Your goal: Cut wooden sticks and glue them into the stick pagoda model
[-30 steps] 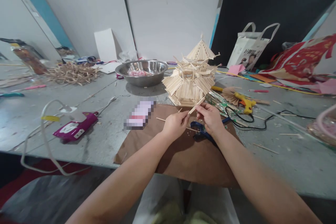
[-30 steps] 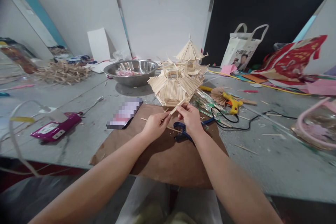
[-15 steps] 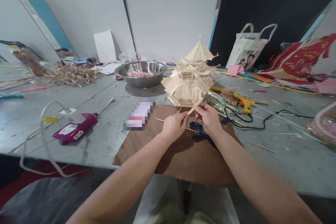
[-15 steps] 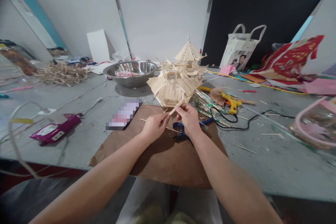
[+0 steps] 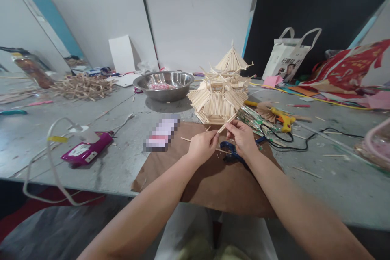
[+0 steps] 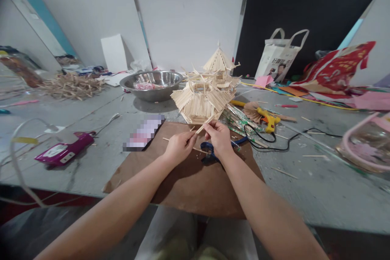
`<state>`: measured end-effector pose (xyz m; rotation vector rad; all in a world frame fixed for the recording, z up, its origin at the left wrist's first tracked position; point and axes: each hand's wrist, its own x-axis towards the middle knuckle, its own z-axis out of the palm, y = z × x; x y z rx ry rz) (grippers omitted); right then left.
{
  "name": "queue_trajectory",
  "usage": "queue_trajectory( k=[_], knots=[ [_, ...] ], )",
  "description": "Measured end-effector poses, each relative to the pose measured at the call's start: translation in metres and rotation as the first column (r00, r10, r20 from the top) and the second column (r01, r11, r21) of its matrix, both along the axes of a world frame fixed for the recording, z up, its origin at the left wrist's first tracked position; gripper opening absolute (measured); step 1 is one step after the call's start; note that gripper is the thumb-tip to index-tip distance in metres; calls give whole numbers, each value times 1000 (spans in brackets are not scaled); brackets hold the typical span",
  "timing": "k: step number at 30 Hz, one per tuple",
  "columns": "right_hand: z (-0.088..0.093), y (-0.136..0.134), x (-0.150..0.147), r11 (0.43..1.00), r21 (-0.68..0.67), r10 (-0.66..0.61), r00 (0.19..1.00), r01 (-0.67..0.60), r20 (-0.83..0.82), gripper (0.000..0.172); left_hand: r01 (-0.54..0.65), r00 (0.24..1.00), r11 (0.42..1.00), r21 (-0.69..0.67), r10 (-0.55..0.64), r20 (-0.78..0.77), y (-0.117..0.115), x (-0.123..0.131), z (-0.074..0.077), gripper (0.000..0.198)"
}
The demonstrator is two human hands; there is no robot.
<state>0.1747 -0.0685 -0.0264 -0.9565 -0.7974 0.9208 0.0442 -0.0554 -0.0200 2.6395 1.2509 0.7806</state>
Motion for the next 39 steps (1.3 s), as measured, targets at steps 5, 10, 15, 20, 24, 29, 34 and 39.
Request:
queue_trajectory(
  k=[5,10,15,20,24,29,34,39],
  knots=[
    [0,0,0,1000,-9,-2,1000,2,-11,15,-10,1000,1000,3,10,-1,0,0,-1,31],
    [1,0,0,1000,-11,-9,1000,9,-5,16,-9,1000,1000,0,9,-6,0,0,-1,31],
    [0,0,-1,1000,-16,-18,1000,18,11,16,-15,1000,1000,-16,15,-14,0,0,1,32],
    [1,0,0,1000,-21,-2,1000,3,13,16,-29,998,999,-24,27,-51,0,-1,1,30],
    [1,-1,4,997,-64,40,998,-36,56,16,-26,998,999,-18,25,-49,2,-2,3,29],
    [-4,-3,4,990,-134,44,839,35,543,16,-60,996,998,-17,61,68,6,-7,8,29],
    [-8,-3,1,986,-148,110,365,78,924,20,-69,974,994,-80,84,210,13,-10,9,29],
    [-1,-3,4,975,-195,158,292,103,943,33,-52,961,990,-128,84,264,16,-11,7,30]
  ],
)
